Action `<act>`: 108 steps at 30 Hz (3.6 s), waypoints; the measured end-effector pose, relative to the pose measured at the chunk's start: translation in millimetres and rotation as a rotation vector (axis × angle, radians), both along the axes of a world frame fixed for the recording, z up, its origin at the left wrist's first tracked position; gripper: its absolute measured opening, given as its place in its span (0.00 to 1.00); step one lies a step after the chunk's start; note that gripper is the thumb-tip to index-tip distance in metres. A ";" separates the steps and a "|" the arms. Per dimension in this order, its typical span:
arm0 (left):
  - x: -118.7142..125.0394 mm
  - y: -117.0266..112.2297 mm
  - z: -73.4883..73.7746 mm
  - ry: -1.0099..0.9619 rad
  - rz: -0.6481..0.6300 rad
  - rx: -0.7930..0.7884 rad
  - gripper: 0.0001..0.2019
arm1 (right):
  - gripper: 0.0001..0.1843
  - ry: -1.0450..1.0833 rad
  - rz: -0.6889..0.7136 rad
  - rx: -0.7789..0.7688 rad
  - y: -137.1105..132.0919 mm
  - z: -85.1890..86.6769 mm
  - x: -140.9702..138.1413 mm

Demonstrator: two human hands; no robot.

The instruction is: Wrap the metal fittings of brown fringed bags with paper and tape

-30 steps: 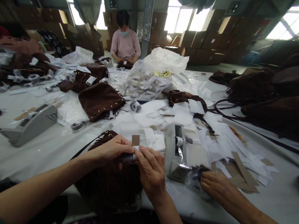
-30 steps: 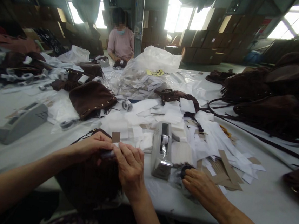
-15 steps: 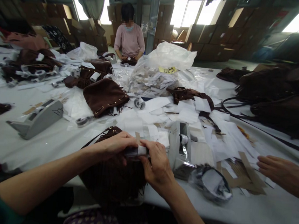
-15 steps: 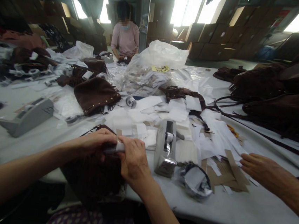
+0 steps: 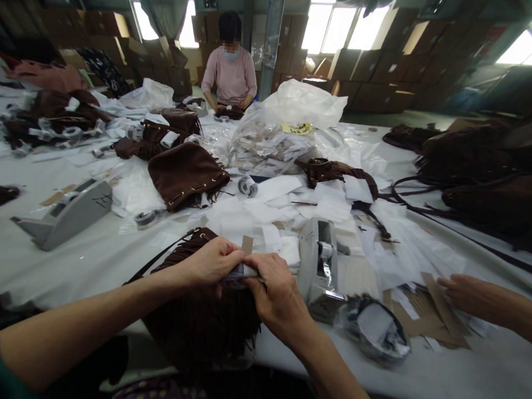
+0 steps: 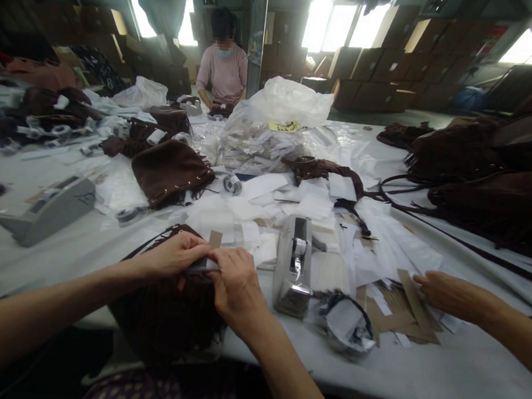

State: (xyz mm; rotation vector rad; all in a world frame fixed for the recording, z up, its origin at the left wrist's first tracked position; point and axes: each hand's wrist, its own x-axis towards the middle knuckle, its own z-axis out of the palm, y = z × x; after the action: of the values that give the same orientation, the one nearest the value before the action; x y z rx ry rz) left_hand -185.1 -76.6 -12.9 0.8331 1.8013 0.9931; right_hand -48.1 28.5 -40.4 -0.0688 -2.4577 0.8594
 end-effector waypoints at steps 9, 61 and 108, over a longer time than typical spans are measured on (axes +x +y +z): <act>-0.7 -3.4 4.2 -0.083 0.022 0.045 0.16 | 0.15 -0.115 -0.065 0.148 1.3 11.3 -0.6; 16.4 -12.7 -8.9 -0.577 0.326 0.187 0.11 | 0.21 0.217 -0.206 0.444 -19.7 -19.2 11.9; 28.7 -21.5 -20.8 -0.515 0.409 0.228 0.14 | 0.21 -0.075 -0.940 -0.093 28.8 -63.9 114.3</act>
State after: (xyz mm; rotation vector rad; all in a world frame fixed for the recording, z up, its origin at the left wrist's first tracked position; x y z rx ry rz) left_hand -156.4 -98.1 -33.8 0.2898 1.4452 1.5390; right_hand 66.3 57.3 -104.3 -1.1877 -2.0592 0.5262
